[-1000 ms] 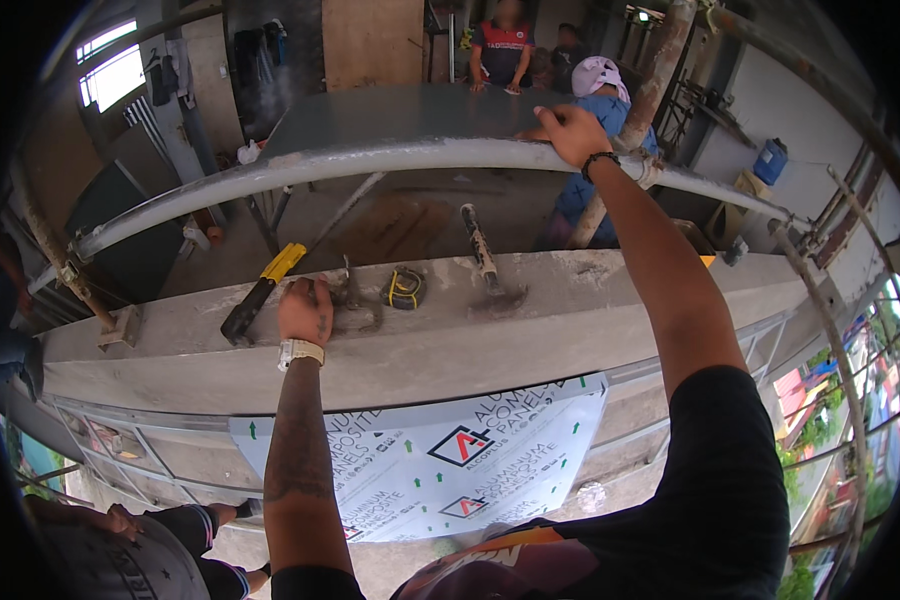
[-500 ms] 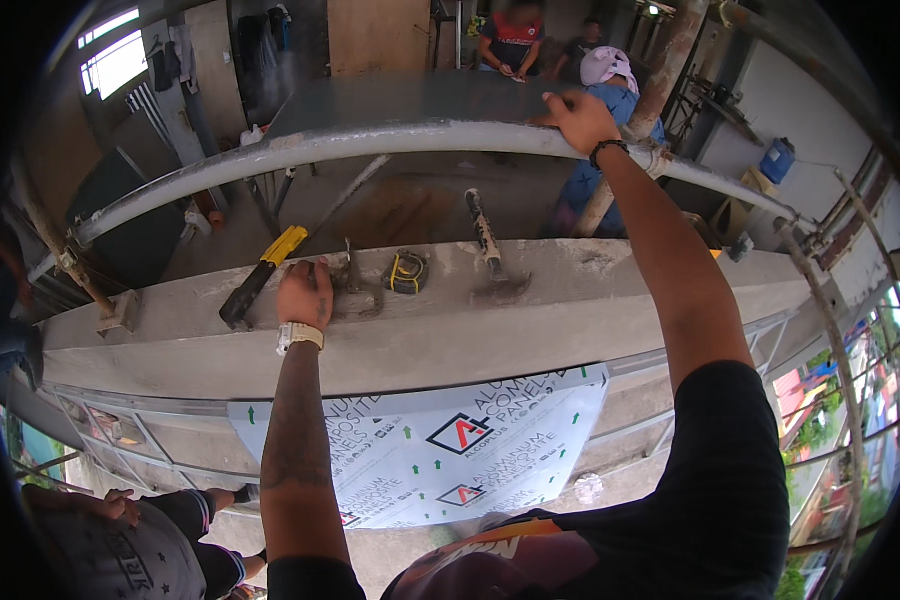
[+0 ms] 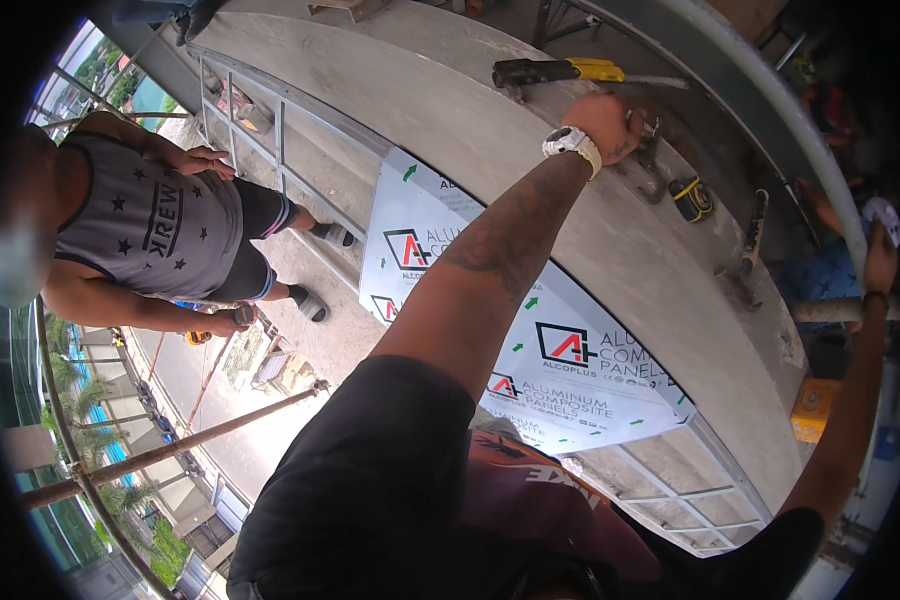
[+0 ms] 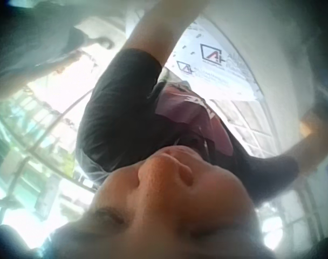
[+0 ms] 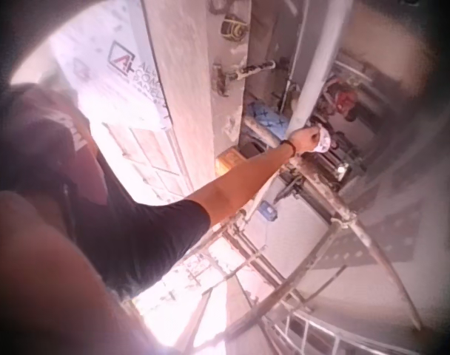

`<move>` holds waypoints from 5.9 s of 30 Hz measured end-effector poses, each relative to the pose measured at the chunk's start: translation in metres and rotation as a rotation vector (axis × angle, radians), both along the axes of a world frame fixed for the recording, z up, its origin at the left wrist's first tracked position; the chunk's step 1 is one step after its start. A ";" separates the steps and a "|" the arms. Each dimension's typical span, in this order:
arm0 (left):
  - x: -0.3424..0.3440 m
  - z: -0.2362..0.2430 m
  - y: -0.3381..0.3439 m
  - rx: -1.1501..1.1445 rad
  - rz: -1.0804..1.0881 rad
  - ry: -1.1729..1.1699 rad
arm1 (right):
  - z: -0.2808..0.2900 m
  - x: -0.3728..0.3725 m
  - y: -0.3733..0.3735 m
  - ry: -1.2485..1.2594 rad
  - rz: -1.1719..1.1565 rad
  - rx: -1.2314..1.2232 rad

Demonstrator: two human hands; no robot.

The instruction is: The person positions and secures a large aluminum composite panel onto a metal framework on scaffolding. They use a hammer and a power drill to fasten the panel while coordinating with another worker.

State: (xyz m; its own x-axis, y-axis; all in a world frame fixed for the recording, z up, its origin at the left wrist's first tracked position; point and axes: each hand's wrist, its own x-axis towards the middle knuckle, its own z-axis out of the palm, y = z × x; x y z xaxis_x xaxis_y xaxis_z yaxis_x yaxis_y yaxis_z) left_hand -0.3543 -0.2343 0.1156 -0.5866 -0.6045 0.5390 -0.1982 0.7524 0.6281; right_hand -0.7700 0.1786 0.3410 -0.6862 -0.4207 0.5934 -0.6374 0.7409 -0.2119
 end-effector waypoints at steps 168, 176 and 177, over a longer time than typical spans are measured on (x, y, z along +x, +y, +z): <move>-0.022 0.003 0.004 -0.254 -0.030 -0.083 | 0.009 0.097 -0.026 -0.061 -0.154 -0.056; -0.021 0.000 0.002 -0.246 -0.024 -0.084 | 0.013 0.108 -0.031 -0.089 -0.179 -0.068; -0.021 0.001 0.002 -0.259 -0.024 -0.079 | 0.015 0.109 -0.031 -0.103 -0.184 -0.061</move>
